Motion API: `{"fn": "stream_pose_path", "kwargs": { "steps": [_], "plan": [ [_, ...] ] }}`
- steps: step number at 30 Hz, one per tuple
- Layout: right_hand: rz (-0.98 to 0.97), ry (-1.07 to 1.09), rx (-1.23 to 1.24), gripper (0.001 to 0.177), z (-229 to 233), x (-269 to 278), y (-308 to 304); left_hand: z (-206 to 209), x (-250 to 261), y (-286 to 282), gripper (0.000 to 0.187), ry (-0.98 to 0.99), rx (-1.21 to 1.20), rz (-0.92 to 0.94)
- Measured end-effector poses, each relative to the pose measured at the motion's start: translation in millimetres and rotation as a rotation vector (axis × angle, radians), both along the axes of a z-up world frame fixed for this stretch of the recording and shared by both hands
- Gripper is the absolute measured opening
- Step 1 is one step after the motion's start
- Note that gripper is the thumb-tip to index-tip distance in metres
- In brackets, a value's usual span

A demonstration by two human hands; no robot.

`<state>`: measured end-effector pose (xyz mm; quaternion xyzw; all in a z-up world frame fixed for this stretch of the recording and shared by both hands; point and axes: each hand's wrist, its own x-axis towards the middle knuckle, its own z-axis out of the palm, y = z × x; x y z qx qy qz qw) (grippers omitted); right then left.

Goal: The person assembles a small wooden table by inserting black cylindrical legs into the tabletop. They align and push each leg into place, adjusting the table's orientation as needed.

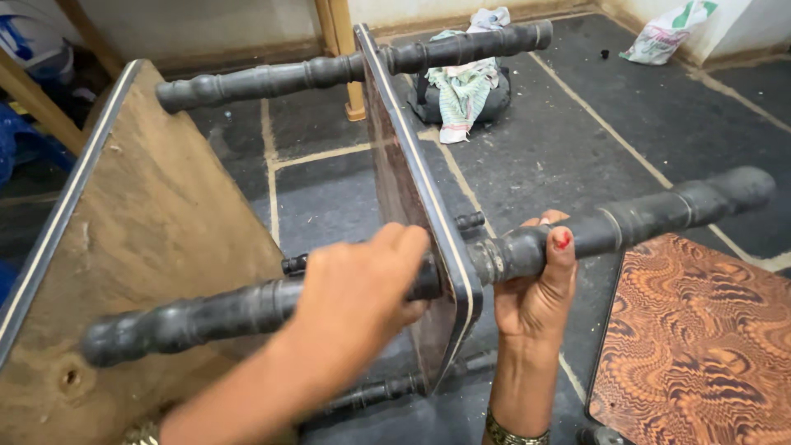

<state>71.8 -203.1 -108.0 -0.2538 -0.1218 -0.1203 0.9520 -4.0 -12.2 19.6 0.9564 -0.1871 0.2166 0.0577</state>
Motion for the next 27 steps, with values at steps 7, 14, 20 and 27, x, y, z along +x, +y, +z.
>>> {"fn": "stream_pose_path", "kwargs": {
  "steps": [7, 14, 20, 27],
  "plan": [
    [-0.035, 0.004, -0.020, 0.041, 4, -6, 1, -33, -13, -6, 0.017, -0.306, 0.069, -0.008],
    [-0.045, 0.090, -0.003, 0.037, -11, 1, 3, -25, -18, 0, 0.027, -0.197, -0.090, -0.065],
    [-0.071, -0.019, -0.105, 0.030, -27, 6, -9, -33, -16, 0, 0.018, -0.274, -0.135, -0.029],
    [0.235, -0.218, -0.031, 0.038, -26, -12, -16, -45, -15, 2, 0.009, -0.317, -0.115, -0.042]
  ]
}}
